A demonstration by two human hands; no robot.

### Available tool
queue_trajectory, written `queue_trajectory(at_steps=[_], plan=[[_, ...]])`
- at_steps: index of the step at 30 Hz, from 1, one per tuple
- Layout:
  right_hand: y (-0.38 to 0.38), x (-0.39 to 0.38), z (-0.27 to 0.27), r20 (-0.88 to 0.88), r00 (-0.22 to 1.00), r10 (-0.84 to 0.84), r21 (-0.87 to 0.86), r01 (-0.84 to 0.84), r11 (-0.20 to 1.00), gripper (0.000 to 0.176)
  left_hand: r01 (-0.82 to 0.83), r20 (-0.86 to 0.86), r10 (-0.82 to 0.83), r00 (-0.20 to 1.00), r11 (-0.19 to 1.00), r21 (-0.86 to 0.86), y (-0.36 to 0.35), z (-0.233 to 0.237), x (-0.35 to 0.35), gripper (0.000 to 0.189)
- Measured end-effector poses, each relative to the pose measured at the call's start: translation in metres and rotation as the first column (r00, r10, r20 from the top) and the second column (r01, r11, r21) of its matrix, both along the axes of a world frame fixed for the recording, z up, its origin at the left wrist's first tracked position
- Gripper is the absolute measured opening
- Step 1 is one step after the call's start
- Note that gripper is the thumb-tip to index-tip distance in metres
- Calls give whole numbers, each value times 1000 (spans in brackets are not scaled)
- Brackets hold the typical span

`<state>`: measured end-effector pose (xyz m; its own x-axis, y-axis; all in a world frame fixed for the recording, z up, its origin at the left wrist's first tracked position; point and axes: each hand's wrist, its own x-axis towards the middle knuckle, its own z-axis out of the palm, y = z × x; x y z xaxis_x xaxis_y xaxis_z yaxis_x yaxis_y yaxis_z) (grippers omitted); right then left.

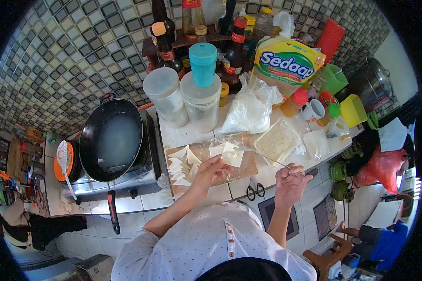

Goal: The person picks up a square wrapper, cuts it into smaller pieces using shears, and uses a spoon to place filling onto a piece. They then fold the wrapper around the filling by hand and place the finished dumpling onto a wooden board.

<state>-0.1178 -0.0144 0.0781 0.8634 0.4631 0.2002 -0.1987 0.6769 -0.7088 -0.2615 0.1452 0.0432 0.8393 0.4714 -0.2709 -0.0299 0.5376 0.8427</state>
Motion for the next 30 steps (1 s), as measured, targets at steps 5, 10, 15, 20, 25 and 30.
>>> queue_trajectory(at_steps=[5,10,15,20,25,30], plan=[[1,4,0,-73,996,-57,-17,56,998,50,-2,-17,2,1000,1000,-6,-1,4,1,30],[-12,28,-24,-234,911,-340,-178,303,936,43,-22,-9,21,1000,998,-62,-1,10,-1,32],[-31,44,-50,46,899,-435,-396,416,819,39,-36,-18,35,999,998,-53,0,9,-1,33],[-25,38,-56,63,936,-347,-578,318,751,32,-15,-9,15,1000,999,-52,-2,13,1,34],[-20,34,-55,90,803,-589,-434,564,702,44,-11,-25,10,1000,999,-42,-1,15,-1,36],[-16,31,-54,614,608,-504,-323,776,543,36,-12,-18,11,1000,999,-53,-2,16,-2,36]])
